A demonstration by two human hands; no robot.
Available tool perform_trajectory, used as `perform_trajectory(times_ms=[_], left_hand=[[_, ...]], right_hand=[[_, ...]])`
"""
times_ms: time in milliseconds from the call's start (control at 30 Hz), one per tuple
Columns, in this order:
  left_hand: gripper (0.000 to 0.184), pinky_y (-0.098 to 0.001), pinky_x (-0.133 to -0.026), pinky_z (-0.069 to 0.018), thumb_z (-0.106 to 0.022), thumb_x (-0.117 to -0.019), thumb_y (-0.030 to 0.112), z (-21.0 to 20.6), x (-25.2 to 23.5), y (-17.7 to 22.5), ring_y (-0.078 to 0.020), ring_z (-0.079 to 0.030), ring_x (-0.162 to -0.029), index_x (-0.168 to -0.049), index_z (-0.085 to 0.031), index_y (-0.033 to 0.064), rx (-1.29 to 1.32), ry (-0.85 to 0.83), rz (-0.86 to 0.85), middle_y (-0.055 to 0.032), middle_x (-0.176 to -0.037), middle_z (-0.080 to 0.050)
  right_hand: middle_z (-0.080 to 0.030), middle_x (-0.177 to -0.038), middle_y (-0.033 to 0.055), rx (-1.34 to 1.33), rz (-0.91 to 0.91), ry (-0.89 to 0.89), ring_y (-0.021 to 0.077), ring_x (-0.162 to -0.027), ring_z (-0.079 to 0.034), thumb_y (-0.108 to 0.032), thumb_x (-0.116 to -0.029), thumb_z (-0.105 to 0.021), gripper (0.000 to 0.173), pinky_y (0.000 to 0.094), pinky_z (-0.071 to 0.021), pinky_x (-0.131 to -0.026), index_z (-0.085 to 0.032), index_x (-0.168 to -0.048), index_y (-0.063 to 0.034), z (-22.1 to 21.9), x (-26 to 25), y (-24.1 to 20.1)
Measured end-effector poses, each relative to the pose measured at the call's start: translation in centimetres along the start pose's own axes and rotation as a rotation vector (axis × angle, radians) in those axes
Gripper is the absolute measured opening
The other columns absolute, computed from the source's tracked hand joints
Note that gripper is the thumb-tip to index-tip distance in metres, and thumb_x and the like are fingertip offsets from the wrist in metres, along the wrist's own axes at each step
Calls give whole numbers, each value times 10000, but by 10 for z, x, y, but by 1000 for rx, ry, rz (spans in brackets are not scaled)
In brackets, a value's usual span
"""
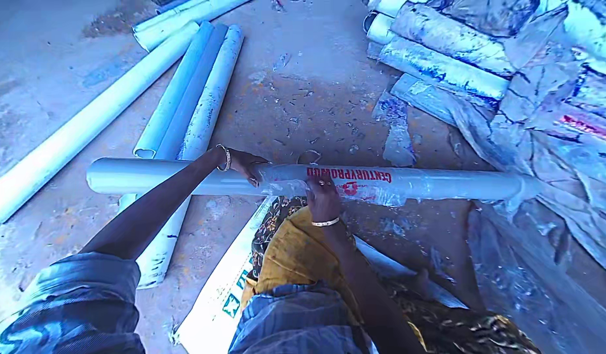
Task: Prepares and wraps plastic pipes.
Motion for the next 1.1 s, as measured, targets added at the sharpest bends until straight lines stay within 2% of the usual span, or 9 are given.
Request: perform_trajectory(times_ms=[67,267,433,600,767,867,933,1000,1100], left_hand=[[1072,-542,-1144,-391,-908,-784,169,-4,5,3,-396,-527,-1360,-1625,-249,85,-120,39,33,-247,-1486,-519],[893,-643,-997,-487,-933,-741,384,-30,21,29,-392,-660,-1152,-1492,-510,150,-87,152,54,-203,-1224,-694],[559,-391,-993,-495,-766,-919,213,-100,55,97,-170,-639,-1083,-1386,-542,2,370,-99,50,-123,-1186,-675],[243,-191,-840,-548,-653,-962,185,-193,32,126,37,-653,-886,-1159,-602,52,819,-153,-76,77,-953,-688],[565,-432,-994,-501,-709,-958,294,-217,6,127,-223,-636,-1092,-1377,-531,-40,470,-23,-49,-180,-1185,-660],[601,-616,-947,-493,-728,-930,420,-190,15,128,-443,-662,-1061,-1258,-632,-74,184,266,-111,-299,-1135,-676],[560,-559,-995,-488,-776,-878,361,-178,13,133,-430,-646,-1125,-1144,-673,-121,211,451,-258,-321,-1176,-663],[548,-402,-1082,-460,-788,-879,301,-179,-9,132,-241,-611,-1226,-1249,-642,-75,374,407,-343,-219,-1288,-649],[327,-341,-996,-519,-689,-982,231,-192,-62,135,-146,-678,-1081,-1197,-703,-15,423,378,-441,-130,-1132,-730]], right_hand=[[-692,-720,241,-162,-192,-29,385,-679,-697,-62,-962,-623,223,526,-550,-683,-731,-881,115,14,-15,14],[-623,-659,131,-312,-450,6,172,-607,-590,-90,-1025,-571,288,355,-515,-674,-689,-857,111,54,-20,27],[-521,-553,95,-97,-222,86,160,-487,-501,-126,-1007,-585,324,325,-438,-514,-648,-767,82,105,-13,11],[-404,-533,7,-131,-394,-9,91,-473,-379,-149,-1017,-584,366,289,-356,-507,-573,-695,24,112,23,45],[-415,-548,21,-167,-449,-177,96,-499,-383,-123,-1013,-607,348,288,-359,-527,-594,-707,42,107,59,65],[-445,-557,50,-147,-445,-182,138,-500,-415,-146,-1024,-601,348,333,-378,-528,-617,-735,48,97,63,63],[-460,-563,46,-151,-434,-159,121,-502,-420,-140,-1022,-592,331,318,-384,-528,-635,-758,56,95,62,63],[-460,-567,39,-151,-417,-156,103,-504,-410,-144,-1027,-579,340,293,-373,-526,-632,-755,53,97,64,61],[-393,-544,-4,-137,-397,-161,60,-483,-357,-145,-1023,-566,371,238,-326,-506,-558,-682,2,102,69,61]])
Point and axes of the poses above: each hand's wrist, its own x-axis away from the middle knuckle, its own z-axis out of the back of the hand, y = z × x, the point moved 8 cm from there along -x, towards the middle knuckle
